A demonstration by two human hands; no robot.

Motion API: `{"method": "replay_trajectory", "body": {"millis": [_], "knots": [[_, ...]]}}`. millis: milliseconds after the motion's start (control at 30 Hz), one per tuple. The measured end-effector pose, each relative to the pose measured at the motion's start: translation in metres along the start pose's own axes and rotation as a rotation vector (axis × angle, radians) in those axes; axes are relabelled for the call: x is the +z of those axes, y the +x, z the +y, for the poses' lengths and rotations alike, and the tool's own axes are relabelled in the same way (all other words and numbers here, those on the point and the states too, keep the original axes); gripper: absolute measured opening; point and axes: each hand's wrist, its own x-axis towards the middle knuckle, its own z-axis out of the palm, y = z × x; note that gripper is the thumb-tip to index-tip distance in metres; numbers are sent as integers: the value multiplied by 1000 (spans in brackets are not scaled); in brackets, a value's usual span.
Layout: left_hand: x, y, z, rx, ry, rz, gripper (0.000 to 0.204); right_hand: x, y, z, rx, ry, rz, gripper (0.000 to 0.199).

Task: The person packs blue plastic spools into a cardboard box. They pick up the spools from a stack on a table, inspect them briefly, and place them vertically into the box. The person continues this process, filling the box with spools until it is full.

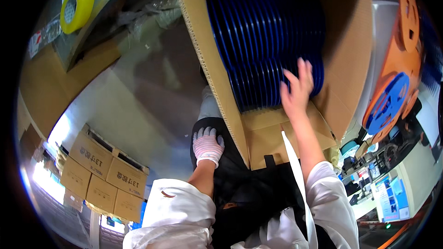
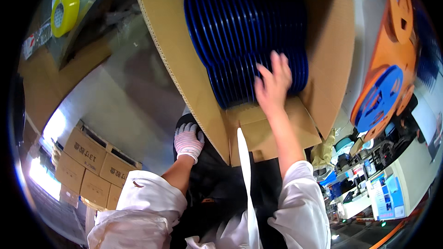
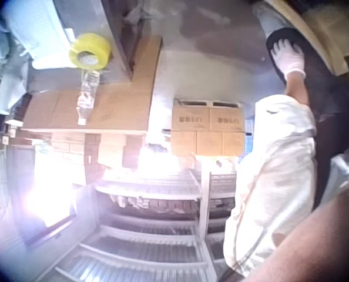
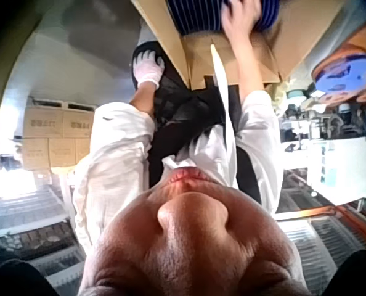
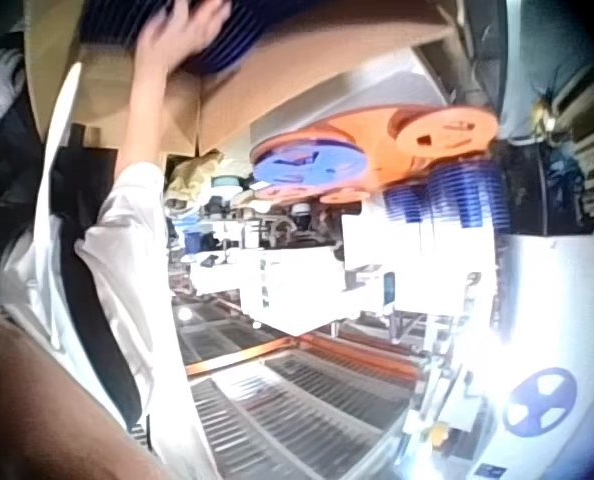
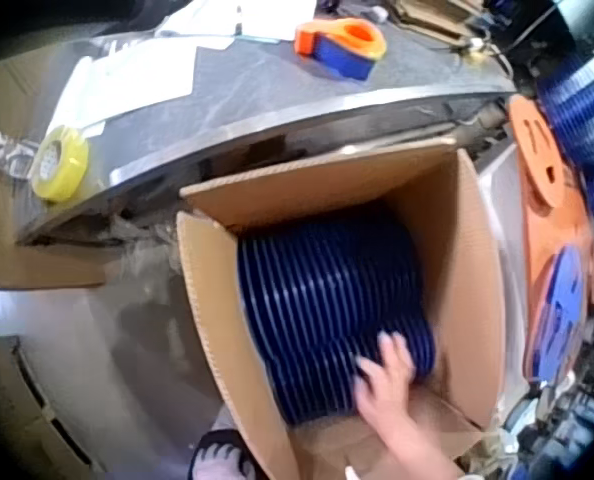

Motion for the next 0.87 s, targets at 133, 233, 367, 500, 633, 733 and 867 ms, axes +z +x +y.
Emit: {"method": "replay_trajectory", "body": {"millis": [133, 233, 367, 500, 633, 733, 867], "knots": [[-33, 14, -12, 52, -10, 39, 36, -107, -151, 19, 538, -399, 168, 48], [-57, 17, -34, 70, -11, 68, 36, -108, -249, 9, 1118, -262, 590, 59], [-60, 21, -53, 40, -79, 70, 41, -45, -158, -40, 1105, 1355, 1046, 66], [-60, 39, -55, 61, -426, 341, 49, 37, -56, 11, 1523, 414, 476, 90], [-216, 90, 28, 238, -545, 777, 68, 61, -57, 36, 1416, 110, 28, 93], [-314, 142, 41, 384, -612, 664, 77, 54, -103, 35, 1025, -44, -144, 94], [-371, 167, 56, 148, -581, 178, 77, 39, -133, 47, 815, -126, -290, 99]]}}
